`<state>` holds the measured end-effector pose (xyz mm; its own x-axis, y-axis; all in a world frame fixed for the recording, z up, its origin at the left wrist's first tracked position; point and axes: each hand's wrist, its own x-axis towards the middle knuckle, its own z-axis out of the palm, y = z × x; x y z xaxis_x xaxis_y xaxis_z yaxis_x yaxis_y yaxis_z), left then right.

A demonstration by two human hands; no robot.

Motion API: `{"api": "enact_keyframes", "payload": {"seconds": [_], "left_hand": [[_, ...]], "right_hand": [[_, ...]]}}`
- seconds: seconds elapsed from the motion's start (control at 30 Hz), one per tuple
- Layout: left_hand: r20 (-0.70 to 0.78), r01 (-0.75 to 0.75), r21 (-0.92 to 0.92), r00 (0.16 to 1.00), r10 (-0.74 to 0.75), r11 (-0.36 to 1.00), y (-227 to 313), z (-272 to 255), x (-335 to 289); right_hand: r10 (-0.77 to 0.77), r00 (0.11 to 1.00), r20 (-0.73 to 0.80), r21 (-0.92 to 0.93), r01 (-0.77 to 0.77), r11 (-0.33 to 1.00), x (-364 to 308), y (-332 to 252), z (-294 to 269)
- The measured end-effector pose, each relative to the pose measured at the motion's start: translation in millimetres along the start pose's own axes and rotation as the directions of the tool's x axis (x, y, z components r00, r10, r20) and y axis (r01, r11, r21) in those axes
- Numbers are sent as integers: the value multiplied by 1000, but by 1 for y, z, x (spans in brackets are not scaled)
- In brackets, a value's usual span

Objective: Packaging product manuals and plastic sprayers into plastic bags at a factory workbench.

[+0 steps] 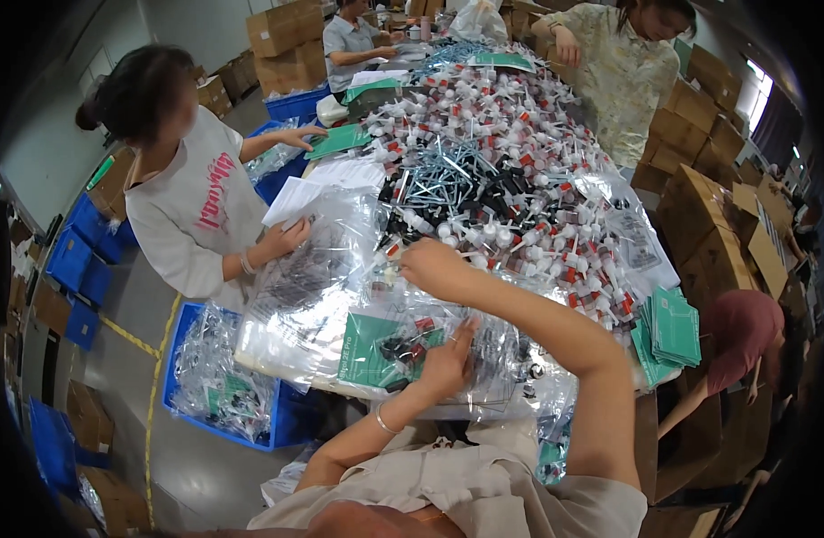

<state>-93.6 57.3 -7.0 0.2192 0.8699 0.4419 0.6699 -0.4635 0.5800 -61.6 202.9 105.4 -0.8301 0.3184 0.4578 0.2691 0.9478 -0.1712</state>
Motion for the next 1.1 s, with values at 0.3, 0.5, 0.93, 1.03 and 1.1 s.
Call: {"api": "enact_keyframes", "payload": {"seconds": [0.3, 0.5, 0.93, 1.03, 1.1], "left_hand": [[0, -47, -72, 999, 48, 996, -7, 2, 2], [114, 80, -104, 991, -68, 991, -7, -3, 5], [43, -5, -95, 999, 9, 995, -8, -2, 1], [55, 15, -107, 998, -10, 994, -8, 0, 3], [87, 62, -112, 995, -53, 992, -8, -1, 7]], "right_hand": [[157, 952, 263, -439, -26, 898, 32, 31, 102], [345, 873, 344, -124, -322, 938, 45, 40, 61], [861, 506, 54, -191, -841, 506, 30, 156, -18], [818, 575, -11, -146, -810, 568, 22, 166, -23], [715, 688, -126, -122, -726, 677, 15, 170, -37]]}}
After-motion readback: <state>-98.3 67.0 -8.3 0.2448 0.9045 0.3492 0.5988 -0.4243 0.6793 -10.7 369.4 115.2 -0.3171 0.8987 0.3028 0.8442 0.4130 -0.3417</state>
